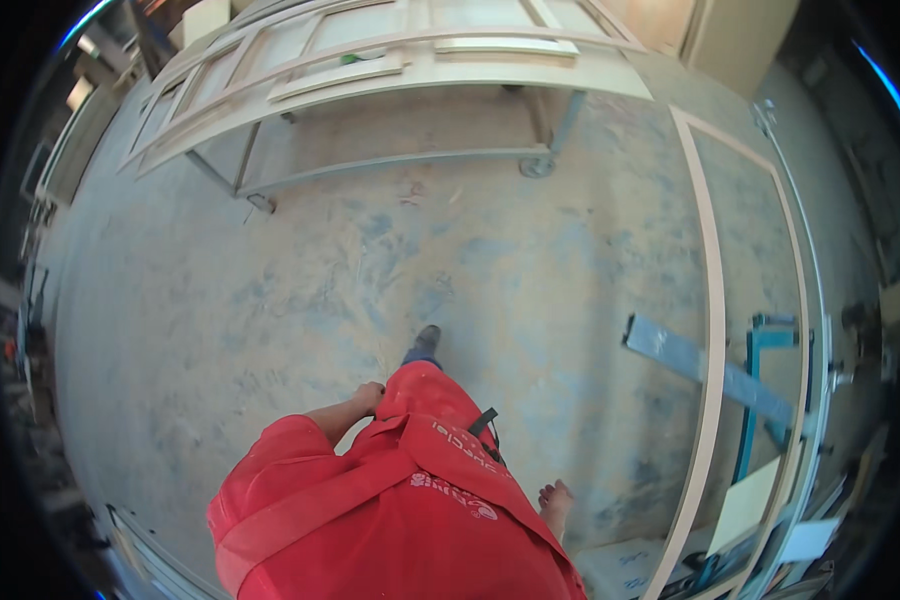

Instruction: The person cuts a wooden frame using a sliding table saw, places it on a table, and retrieves another wooden frame. They place the wooden frame onto the machine table and measure its dimensions using a tape measure.

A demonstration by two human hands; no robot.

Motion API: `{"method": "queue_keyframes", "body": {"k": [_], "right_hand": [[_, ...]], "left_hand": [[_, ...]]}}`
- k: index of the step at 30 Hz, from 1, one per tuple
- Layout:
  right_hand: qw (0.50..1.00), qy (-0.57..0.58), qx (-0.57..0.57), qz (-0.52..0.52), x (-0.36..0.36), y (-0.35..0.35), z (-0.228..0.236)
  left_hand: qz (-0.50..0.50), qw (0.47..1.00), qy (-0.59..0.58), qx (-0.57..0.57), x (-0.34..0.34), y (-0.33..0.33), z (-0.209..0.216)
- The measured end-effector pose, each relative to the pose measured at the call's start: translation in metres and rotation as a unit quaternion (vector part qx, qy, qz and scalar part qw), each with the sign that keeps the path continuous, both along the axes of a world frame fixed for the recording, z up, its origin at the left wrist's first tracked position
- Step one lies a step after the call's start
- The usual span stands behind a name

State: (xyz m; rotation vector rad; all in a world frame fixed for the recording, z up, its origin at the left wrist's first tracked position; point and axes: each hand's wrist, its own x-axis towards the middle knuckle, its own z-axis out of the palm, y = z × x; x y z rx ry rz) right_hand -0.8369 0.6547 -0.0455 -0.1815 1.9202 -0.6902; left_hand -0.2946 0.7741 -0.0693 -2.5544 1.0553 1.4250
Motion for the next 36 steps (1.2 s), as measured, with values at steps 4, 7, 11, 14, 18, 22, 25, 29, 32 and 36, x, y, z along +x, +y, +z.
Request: {"method": "queue_keyframes", "body": {"k": [4, 7, 11, 14, 18, 22, 25, 29, 32, 36], "right_hand": [[0.987, 0.008, -0.013, 0.16, 0.117, -0.065, -0.006], [0.977, 0.018, 0.009, 0.211, 0.227, -0.097, -0.008], [0.921, -0.042, 0.005, 0.387, 0.368, -0.161, -0.017], [0.831, 0.02, -0.08, 0.55, 0.478, -0.223, -0.029], [0.74, 0.025, -0.186, 0.646, 0.638, -0.306, -0.004], [0.712, -0.041, -0.242, 0.658, 0.804, -0.379, 0.027], [0.642, -0.059, -0.318, 0.695, 0.926, -0.428, 0.051], [0.527, -0.014, -0.451, 0.72, 1.09, -0.468, 0.12], [0.341, 0.141, -0.614, 0.698, 1.199, -0.515, 0.121], [0.29, 0.237, -0.567, 0.734, 1.285, -0.555, 0.101]], "left_hand": [[0.073, 0.997, -0.009, -0.006, 0.073, -0.005, -0.016], [0.117, 0.993, -0.018, -0.021, 0.152, -0.01, -0.019], [0.21, 0.973, -0.045, -0.089, 0.263, -0.022, -0.005], [0.285, 0.946, -0.065, -0.14, 0.335, -0.027, 0.011], [0.383, 0.899, -0.086, -0.191, 0.41, -0.023, 0.018], [0.465, 0.859, -0.081, -0.198, 0.433, -0.014, -0.011], [0.51, 0.84, -0.046, -0.179, 0.445, -0.027, -0.019], [0.524, 0.829, -0.05, -0.19, 0.5, -0.077, -0.004], [0.536, 0.809, -0.053, -0.234, 0.56, -0.134, 0.021], [0.52, 0.798, -0.048, -0.3, 0.646, -0.226, 0.093]]}}
